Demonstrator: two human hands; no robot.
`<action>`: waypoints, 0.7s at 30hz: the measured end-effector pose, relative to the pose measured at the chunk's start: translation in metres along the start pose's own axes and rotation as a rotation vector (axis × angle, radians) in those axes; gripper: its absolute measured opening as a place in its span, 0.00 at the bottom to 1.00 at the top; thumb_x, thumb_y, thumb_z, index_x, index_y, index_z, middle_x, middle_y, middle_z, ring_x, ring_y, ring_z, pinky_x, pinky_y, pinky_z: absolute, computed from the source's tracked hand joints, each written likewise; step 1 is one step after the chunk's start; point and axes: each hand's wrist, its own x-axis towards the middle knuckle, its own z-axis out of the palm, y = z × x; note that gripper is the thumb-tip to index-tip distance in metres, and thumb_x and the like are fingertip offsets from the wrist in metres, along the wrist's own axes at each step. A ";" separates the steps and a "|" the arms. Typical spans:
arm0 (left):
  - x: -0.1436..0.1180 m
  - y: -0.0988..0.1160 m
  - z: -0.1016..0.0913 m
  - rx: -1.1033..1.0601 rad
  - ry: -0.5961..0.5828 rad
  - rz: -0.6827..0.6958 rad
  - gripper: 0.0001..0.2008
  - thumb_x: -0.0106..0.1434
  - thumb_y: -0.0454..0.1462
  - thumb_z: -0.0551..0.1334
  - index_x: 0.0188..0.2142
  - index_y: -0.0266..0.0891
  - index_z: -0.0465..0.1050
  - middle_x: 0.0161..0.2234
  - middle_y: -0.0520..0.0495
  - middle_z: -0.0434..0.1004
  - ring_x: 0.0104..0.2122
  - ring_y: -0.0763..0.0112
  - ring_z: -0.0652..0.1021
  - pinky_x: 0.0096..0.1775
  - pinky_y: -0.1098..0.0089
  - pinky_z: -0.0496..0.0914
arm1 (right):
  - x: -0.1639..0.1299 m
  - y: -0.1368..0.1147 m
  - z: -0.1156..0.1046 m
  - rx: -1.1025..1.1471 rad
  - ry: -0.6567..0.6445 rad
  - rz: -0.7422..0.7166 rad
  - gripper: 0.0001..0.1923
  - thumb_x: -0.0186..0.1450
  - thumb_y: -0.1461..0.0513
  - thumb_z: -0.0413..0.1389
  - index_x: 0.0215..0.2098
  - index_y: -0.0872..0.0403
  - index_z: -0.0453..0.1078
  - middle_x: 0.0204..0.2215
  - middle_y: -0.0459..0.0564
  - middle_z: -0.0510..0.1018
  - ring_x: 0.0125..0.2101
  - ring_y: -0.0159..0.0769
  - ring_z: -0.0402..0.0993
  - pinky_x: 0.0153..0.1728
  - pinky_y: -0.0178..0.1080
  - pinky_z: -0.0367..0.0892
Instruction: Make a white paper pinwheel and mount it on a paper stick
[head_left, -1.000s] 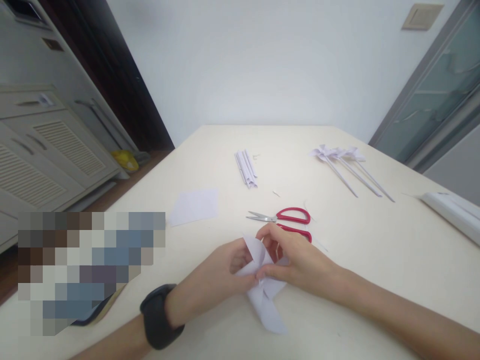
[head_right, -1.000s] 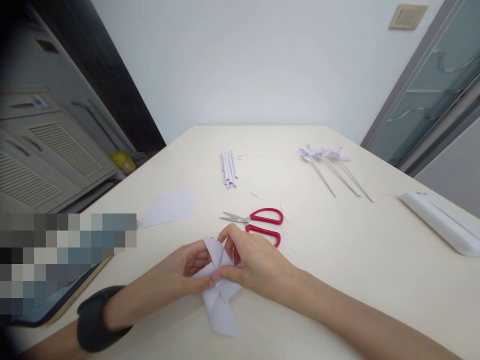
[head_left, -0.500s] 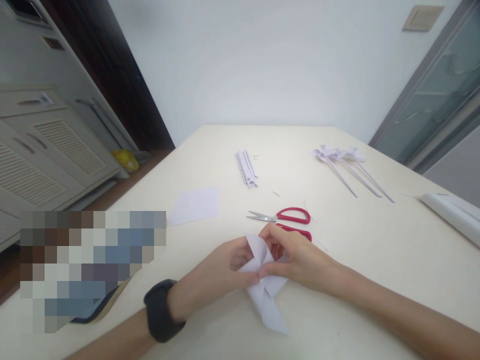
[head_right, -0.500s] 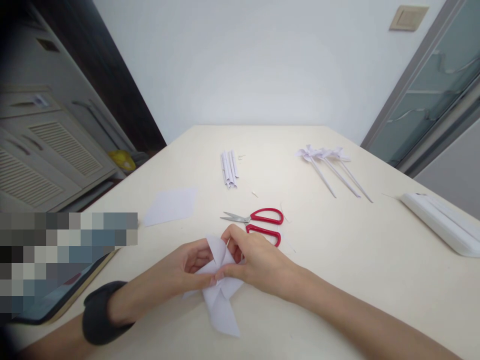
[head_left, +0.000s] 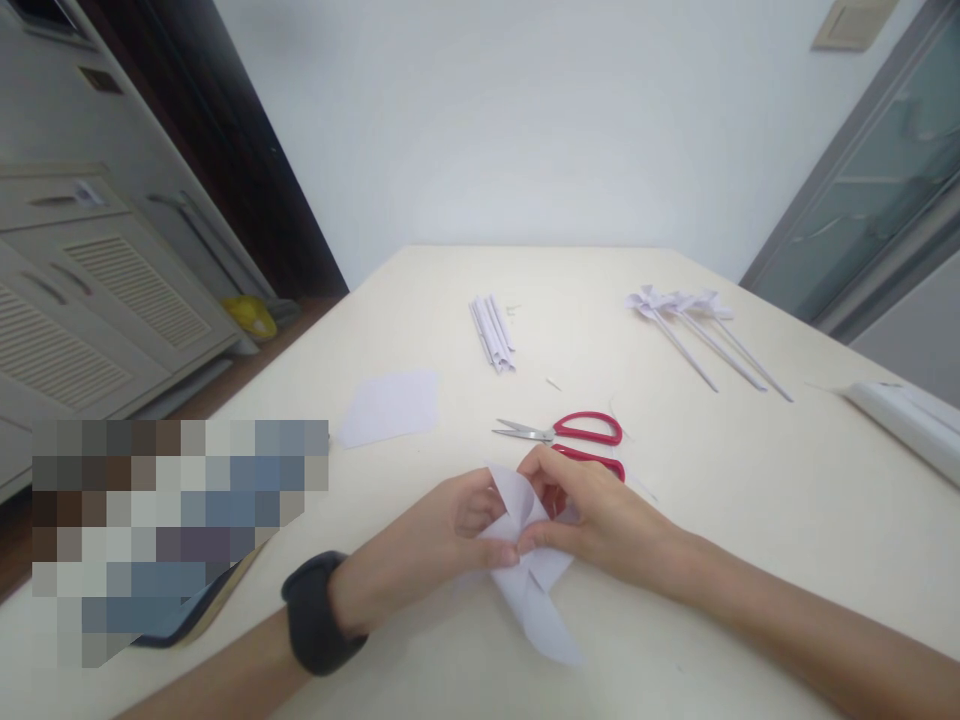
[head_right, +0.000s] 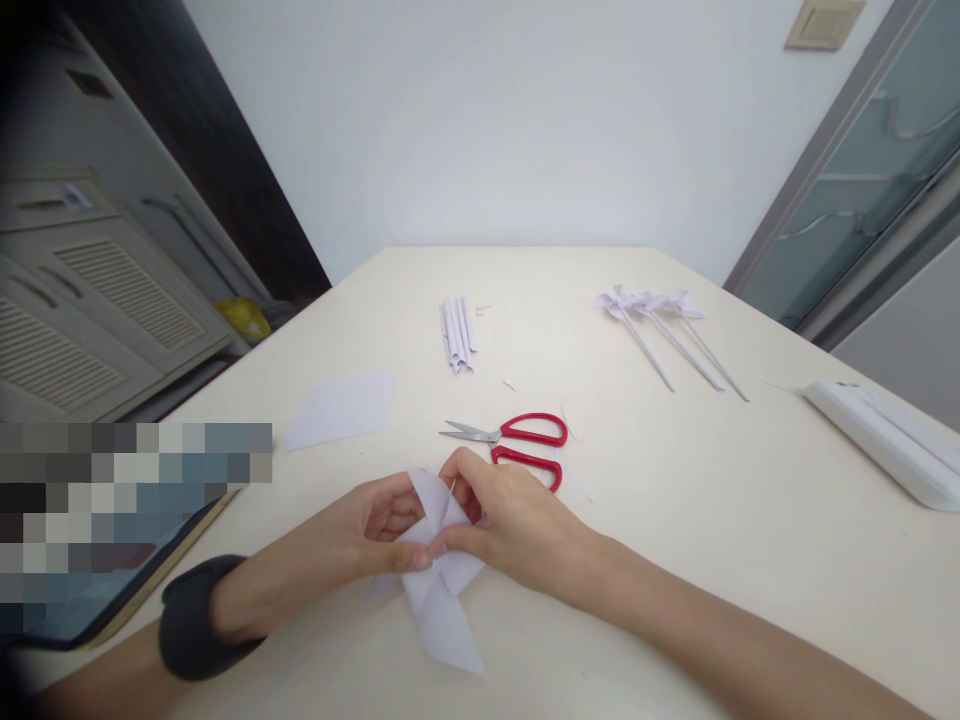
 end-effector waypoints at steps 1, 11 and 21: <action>0.000 0.000 0.000 0.006 0.001 -0.010 0.16 0.54 0.29 0.63 0.42 0.39 0.66 0.44 0.44 0.73 0.45 0.62 0.72 0.43 0.65 0.65 | 0.000 0.000 0.000 -0.005 0.003 0.002 0.13 0.57 0.56 0.57 0.37 0.50 0.59 0.29 0.42 0.71 0.29 0.31 0.67 0.25 0.32 0.59; 0.000 0.004 0.001 0.111 0.058 -0.028 0.14 0.55 0.31 0.62 0.41 0.37 0.65 0.44 0.42 0.73 0.43 0.61 0.73 0.42 0.64 0.65 | 0.001 0.002 0.001 -0.074 0.022 0.002 0.12 0.58 0.58 0.56 0.37 0.50 0.59 0.29 0.43 0.71 0.28 0.31 0.67 0.25 0.32 0.57; 0.001 -0.005 -0.002 0.143 0.072 0.022 0.16 0.54 0.30 0.63 0.43 0.39 0.66 0.45 0.44 0.73 0.44 0.61 0.73 0.44 0.63 0.66 | 0.001 0.002 0.002 -0.059 0.038 0.008 0.13 0.58 0.57 0.57 0.37 0.51 0.59 0.29 0.43 0.71 0.29 0.32 0.67 0.25 0.32 0.58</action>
